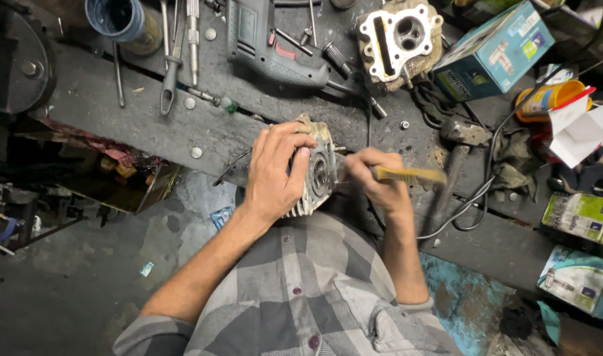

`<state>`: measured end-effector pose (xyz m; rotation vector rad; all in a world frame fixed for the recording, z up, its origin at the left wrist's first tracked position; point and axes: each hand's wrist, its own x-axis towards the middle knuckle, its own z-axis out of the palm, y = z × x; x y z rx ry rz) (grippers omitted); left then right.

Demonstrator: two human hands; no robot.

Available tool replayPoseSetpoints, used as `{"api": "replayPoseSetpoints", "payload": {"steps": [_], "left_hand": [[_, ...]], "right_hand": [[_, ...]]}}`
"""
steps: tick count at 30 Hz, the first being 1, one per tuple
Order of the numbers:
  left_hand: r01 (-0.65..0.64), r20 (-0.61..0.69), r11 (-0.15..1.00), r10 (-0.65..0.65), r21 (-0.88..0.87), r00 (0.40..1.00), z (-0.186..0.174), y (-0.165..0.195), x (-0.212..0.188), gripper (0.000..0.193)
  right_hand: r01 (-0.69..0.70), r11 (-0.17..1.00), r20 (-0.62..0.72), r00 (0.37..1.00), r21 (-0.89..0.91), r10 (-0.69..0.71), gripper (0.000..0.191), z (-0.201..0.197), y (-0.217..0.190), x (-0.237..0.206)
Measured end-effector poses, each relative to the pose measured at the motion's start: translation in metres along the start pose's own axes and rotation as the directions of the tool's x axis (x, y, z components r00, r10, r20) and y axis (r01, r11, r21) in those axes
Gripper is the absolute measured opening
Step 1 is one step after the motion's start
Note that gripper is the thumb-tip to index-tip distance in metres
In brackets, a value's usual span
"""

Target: The person works at a cluttered workbench fitting a valve seat into a motorcycle cylinder head. They press and seat the component into the head by hand, tap it with a mallet, reposition the head, and use a screwdriver-like tool to work around the seated part.

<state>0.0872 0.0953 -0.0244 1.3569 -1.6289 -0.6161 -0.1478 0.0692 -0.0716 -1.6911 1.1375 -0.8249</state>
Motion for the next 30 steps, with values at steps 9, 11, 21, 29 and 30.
{"api": "replayPoseSetpoints", "payload": {"steps": [9, 11, 21, 29, 30], "left_hand": [[0.015, 0.006, 1.0, -0.015, -0.015, 1.0, 0.001, 0.001, 0.001, 0.011], [0.015, 0.009, 1.0, -0.015, -0.009, 1.0, 0.001, 0.001, 0.0, 0.011], [0.006, 0.002, 1.0, -0.006, -0.013, 1.0, 0.0, 0.002, 0.003, 0.012], [0.01, 0.012, 1.0, -0.01, -0.01, 1.0, 0.002, -0.001, 0.002, 0.011], [0.014, 0.013, 1.0, -0.014, -0.016, 1.0, 0.002, 0.0, 0.001, 0.011]], "right_hand": [[-0.034, 0.948, -0.227, 0.968, 0.316, 0.11, 0.02, 0.055, 0.011, -0.045], [-0.007, 0.968, -0.152, 0.987, 0.251, 0.046, 0.02, 0.049, 0.01, -0.041], [0.074, 0.959, -0.186, 0.974, -0.273, -0.128, 0.023, 0.041, -0.017, -0.023], [0.271, 0.929, -0.135, 0.941, -0.252, -0.312, 0.019, 0.037, -0.024, -0.019], [0.246, 0.932, -0.146, 0.946, -0.265, -0.291, 0.021, 0.037, -0.025, -0.02]]}}
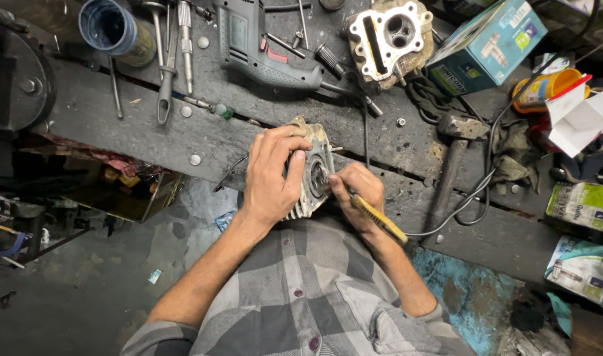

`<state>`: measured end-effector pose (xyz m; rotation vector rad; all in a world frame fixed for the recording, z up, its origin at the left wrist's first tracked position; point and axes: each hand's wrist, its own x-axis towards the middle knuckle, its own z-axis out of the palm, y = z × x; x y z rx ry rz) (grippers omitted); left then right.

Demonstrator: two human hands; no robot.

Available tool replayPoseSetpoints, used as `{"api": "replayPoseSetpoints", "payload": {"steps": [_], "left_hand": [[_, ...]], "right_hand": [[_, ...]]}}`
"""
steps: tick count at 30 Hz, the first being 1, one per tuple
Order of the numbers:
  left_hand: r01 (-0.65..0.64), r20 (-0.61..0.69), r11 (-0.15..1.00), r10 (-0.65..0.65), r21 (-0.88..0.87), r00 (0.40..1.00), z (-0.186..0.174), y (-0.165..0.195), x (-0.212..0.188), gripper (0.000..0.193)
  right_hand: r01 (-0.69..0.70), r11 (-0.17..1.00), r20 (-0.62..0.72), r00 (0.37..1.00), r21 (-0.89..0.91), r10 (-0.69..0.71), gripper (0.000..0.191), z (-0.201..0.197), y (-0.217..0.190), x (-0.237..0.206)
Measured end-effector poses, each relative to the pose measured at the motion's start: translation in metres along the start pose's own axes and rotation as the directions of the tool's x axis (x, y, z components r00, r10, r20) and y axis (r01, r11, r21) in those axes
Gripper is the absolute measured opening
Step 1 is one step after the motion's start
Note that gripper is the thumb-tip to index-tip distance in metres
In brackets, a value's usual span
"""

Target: The person works at a cluttered workbench fitting a valve seat into a motorcycle cylinder head. They press and seat the component into the head by hand, tap it with a mallet, reposition the head, and use a screwdriver-like tool to work around the seated part.

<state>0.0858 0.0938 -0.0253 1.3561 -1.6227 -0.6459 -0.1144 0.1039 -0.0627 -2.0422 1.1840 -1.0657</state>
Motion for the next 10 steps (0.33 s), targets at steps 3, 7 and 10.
{"api": "replayPoseSetpoints", "payload": {"steps": [3, 7, 10], "left_hand": [[-0.01, -0.002, 1.0, 0.01, 0.014, 1.0, 0.0, -0.001, -0.002, 0.012], [-0.016, 0.0, 1.0, 0.016, 0.014, 1.0, -0.001, 0.001, 0.005, 0.012], [0.006, 0.01, 1.0, -0.006, 0.01, 1.0, 0.0, 0.0, 0.0, 0.012]], "right_hand": [[-0.426, 0.894, 0.124, 0.903, 0.141, 0.411, 0.033, -0.001, 0.002, -0.003], [-0.575, 0.669, 0.251, 0.814, 0.471, 0.523, 0.028, 0.0, 0.014, 0.002], [-0.621, 0.497, 0.283, 0.752, 0.606, 0.595, 0.025, 0.008, 0.02, -0.011]]}}
